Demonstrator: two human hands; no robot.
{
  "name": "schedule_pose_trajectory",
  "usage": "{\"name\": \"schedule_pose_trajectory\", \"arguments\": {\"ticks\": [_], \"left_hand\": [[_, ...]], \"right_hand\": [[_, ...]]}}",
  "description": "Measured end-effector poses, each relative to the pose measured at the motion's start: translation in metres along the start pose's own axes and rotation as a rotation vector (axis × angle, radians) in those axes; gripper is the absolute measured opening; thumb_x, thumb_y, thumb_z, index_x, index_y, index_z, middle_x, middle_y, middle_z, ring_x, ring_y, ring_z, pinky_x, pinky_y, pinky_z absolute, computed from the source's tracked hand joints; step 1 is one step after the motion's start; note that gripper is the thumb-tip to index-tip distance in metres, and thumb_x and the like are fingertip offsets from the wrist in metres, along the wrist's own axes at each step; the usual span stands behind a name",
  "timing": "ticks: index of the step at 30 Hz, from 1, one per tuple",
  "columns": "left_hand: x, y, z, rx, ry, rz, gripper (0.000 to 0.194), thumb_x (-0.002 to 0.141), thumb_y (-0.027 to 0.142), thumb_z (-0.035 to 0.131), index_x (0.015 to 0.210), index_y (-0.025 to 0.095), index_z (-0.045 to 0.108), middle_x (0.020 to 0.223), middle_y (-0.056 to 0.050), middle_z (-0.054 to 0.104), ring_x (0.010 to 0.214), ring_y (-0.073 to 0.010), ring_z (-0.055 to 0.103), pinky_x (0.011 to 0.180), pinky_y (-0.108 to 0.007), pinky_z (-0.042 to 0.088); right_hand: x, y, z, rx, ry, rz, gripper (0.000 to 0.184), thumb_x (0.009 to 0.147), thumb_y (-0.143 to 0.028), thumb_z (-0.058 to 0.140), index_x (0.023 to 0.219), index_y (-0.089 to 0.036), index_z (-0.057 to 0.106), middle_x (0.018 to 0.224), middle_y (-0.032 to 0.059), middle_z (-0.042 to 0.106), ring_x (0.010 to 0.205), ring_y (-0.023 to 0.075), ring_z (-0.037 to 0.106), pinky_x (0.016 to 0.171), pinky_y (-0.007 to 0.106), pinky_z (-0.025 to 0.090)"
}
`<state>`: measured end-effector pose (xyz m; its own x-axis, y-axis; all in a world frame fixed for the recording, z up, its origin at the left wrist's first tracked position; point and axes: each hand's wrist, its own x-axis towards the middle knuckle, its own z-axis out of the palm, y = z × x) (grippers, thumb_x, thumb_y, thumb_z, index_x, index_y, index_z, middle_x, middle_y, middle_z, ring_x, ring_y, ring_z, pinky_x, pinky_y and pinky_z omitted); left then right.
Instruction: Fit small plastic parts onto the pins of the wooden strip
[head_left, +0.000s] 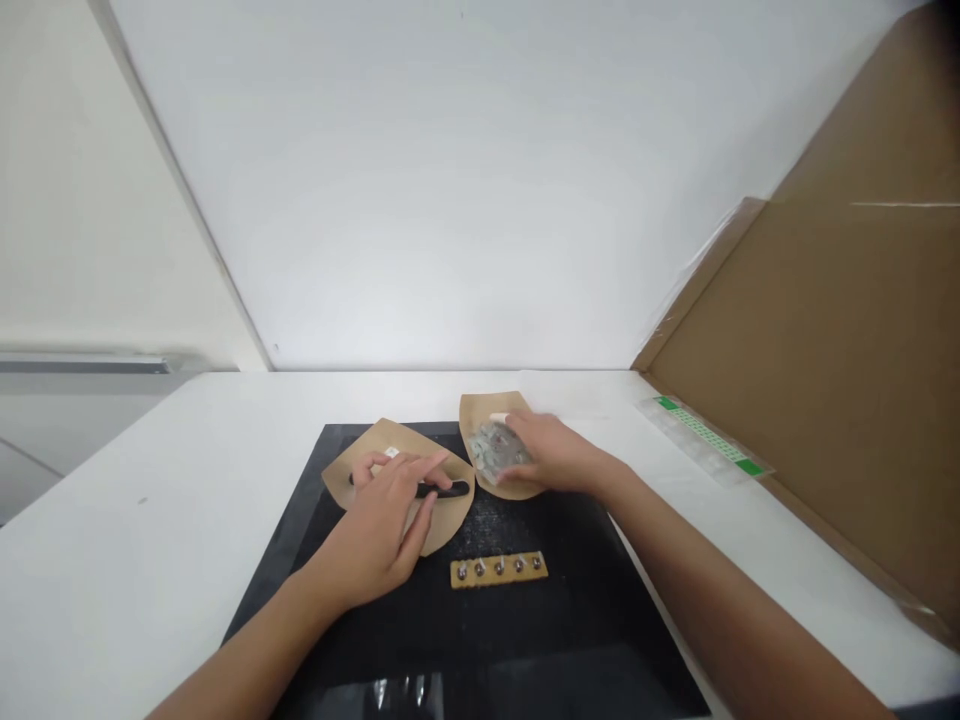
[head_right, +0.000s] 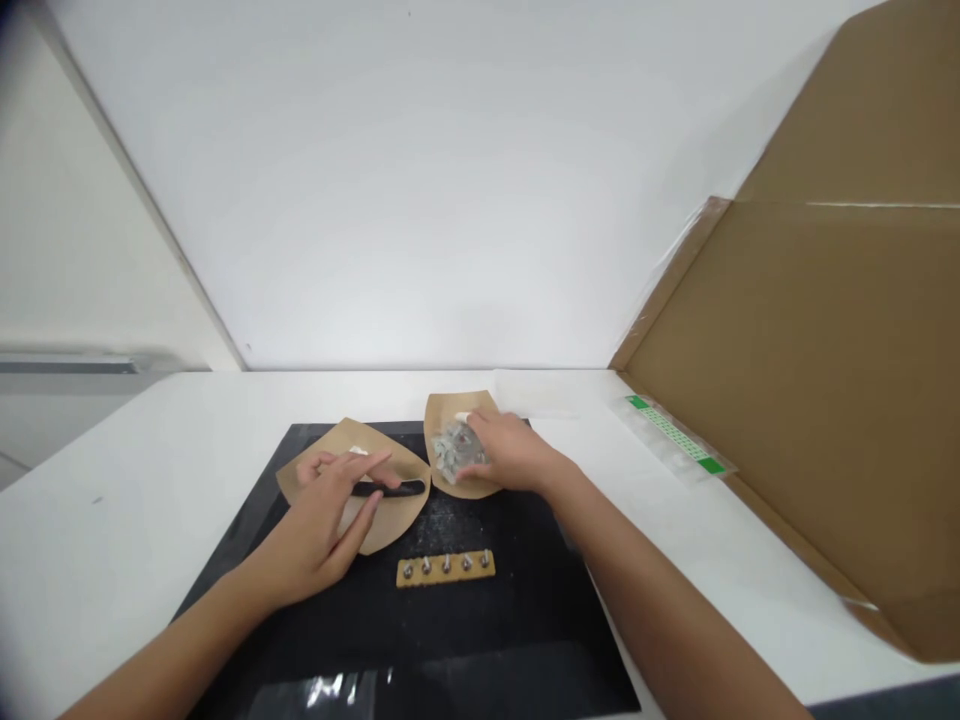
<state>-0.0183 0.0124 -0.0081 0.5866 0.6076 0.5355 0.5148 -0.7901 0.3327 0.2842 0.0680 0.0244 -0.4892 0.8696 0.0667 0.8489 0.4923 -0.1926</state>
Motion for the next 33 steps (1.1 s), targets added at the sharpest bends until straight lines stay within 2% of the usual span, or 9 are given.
{"name": "schedule_pose_trajectory", "arguments": {"ticks": [3,7,10,13,15,20,26,29,33], "left_hand": [[-0.002,-0.005,-0.001,0.052,0.029,0.010,0.048,0.101,0.012,0.045,0.147,0.024,0.037,0.118,-0.010,0.071,0.113,-0.0287,0.063,0.107,-0.052,0.028],[-0.004,-0.010,0.000,0.070,0.062,-0.001,0.047,0.099,0.013,0.048,0.144,0.023,0.040,0.113,-0.008,0.071,0.109,-0.0293,0.065,0.106,-0.051,0.030],[-0.004,-0.012,0.000,0.062,0.069,-0.010,0.045,0.099,0.014,0.048,0.143,0.023,0.040,0.113,-0.009,0.071,0.110,-0.0293,0.064,0.106,-0.051,0.029],[-0.003,-0.014,-0.001,0.064,0.069,-0.025,0.045,0.099,0.014,0.048,0.141,0.024,0.040,0.113,-0.009,0.071,0.112,-0.0290,0.063,0.107,-0.050,0.028],[-0.003,-0.015,-0.002,0.067,0.065,-0.041,0.043,0.098,0.014,0.049,0.140,0.025,0.042,0.113,-0.009,0.071,0.112,-0.0288,0.063,0.106,-0.049,0.029],[-0.002,-0.020,-0.002,0.070,0.050,-0.071,0.039,0.098,0.015,0.049,0.136,0.024,0.044,0.111,-0.007,0.071,0.106,-0.0283,0.064,0.105,-0.048,0.028],[-0.001,-0.018,-0.004,0.080,0.050,-0.088,0.036,0.099,0.016,0.047,0.133,0.023,0.045,0.109,-0.006,0.069,0.101,-0.0271,0.063,0.101,-0.049,0.027],[0.000,-0.018,-0.004,0.095,0.046,-0.099,0.036,0.098,0.017,0.048,0.133,0.023,0.045,0.108,-0.007,0.069,0.101,-0.0273,0.063,0.099,-0.048,0.028],[0.001,-0.019,-0.004,0.107,0.033,-0.107,0.039,0.097,0.017,0.048,0.135,0.024,0.044,0.109,-0.007,0.070,0.102,-0.0282,0.064,0.099,-0.048,0.030]], "right_hand": [[-0.007,0.000,0.008,0.017,0.008,0.002,0.064,0.082,-0.046,0.084,0.136,-0.021,0.059,0.130,0.0140,0.068,0.115,0.0331,0.066,0.094,0.039,0.047],[-0.013,0.001,0.013,-0.014,0.082,-0.010,0.031,0.084,-0.032,0.083,0.106,-0.020,0.064,0.111,0.0091,0.072,0.103,0.0288,0.067,0.086,0.036,0.046],[-0.011,0.003,0.016,0.045,0.164,-0.013,0.019,0.089,-0.027,0.078,0.100,-0.021,0.063,0.101,0.0067,0.072,0.095,0.0253,0.067,0.083,0.034,0.047],[-0.008,0.007,0.016,0.117,0.295,0.047,0.019,0.091,-0.030,0.076,0.102,-0.021,0.063,0.102,0.0072,0.072,0.095,0.0248,0.067,0.083,0.035,0.049],[-0.008,0.007,0.014,0.169,0.337,0.091,0.019,0.089,-0.032,0.077,0.097,-0.020,0.064,0.096,0.0057,0.073,0.090,0.0236,0.067,0.080,0.033,0.049],[-0.010,0.005,0.004,0.284,0.360,0.191,0.016,0.081,-0.025,0.081,0.089,-0.021,0.068,0.086,0.0018,0.075,0.079,0.0204,0.068,0.072,0.029,0.049],[-0.013,0.007,0.002,0.309,0.339,0.202,0.022,0.077,-0.032,0.087,0.090,-0.020,0.073,0.082,0.0015,0.076,0.074,0.0190,0.067,0.070,0.029,0.049],[-0.013,0.008,0.002,0.308,0.356,0.192,0.018,0.076,-0.024,0.086,0.087,-0.020,0.072,0.083,0.0017,0.076,0.074,0.0186,0.068,0.071,0.029,0.051],[-0.012,0.008,0.005,0.332,0.352,0.175,0.020,0.078,-0.015,0.083,0.095,-0.021,0.074,0.087,0.0014,0.078,0.077,0.0179,0.071,0.074,0.028,0.053]]}}
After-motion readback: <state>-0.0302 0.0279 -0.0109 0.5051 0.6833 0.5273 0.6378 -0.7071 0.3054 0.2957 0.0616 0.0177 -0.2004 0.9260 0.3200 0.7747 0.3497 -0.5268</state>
